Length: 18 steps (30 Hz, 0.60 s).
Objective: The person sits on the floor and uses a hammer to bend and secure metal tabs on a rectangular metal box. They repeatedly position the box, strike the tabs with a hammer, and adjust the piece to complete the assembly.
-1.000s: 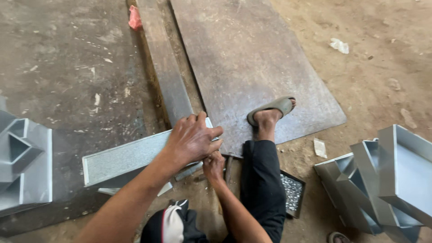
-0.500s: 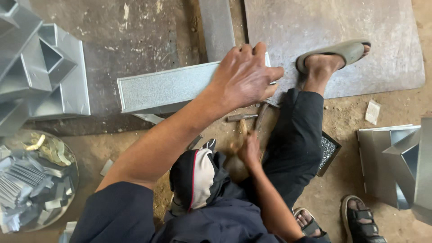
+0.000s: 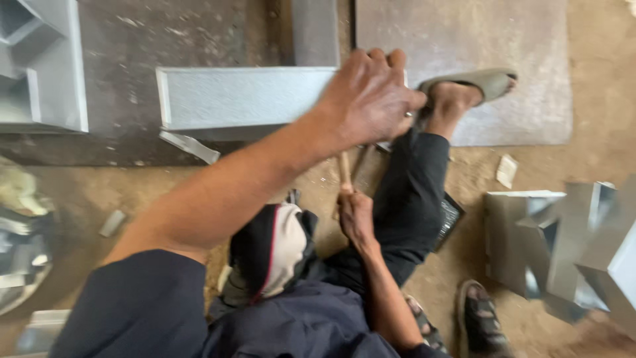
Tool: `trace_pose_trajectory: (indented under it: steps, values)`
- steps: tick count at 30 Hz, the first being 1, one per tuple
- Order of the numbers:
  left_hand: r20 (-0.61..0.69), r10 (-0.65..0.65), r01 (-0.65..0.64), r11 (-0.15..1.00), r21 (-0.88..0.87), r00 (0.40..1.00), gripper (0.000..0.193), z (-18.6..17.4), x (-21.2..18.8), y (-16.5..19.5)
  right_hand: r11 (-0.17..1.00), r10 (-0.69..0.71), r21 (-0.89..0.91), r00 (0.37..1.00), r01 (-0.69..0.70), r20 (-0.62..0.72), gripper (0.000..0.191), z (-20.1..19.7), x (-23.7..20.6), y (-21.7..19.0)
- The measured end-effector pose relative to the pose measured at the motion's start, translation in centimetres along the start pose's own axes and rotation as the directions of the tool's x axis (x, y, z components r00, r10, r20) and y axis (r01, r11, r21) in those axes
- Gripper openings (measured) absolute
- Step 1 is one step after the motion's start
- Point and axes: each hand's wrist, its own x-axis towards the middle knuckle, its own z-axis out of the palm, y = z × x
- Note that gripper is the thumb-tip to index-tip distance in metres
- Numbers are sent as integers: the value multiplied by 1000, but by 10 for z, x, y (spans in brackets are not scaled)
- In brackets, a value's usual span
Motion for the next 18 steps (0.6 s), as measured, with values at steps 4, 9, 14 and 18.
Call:
trace_pose_trajectory:
  steps: [4, 9, 14, 18]
  values:
    - [26, -30, 31, 999, -30, 999, 9, 8, 1, -1, 1000, 16, -27, 1000, -16, 21, 50, 7, 16, -3]
    - [-22, -19, 19, 1000, 3, 1000, 10, 15, 9, -6, 984, -153, -100, 988, 150, -26, 51, 7, 25, -3]
    - [-29, -9, 10, 1000, 17, 1000, 11, 20, 12, -7, 951, -244, -204, 969, 232, -35, 46, 10, 31, -11]
    - [-69, -42, 42, 999, 5, 997, 13, 21, 11, -10, 965, -190, -182, 982, 186, -3, 48, 13, 31, -16]
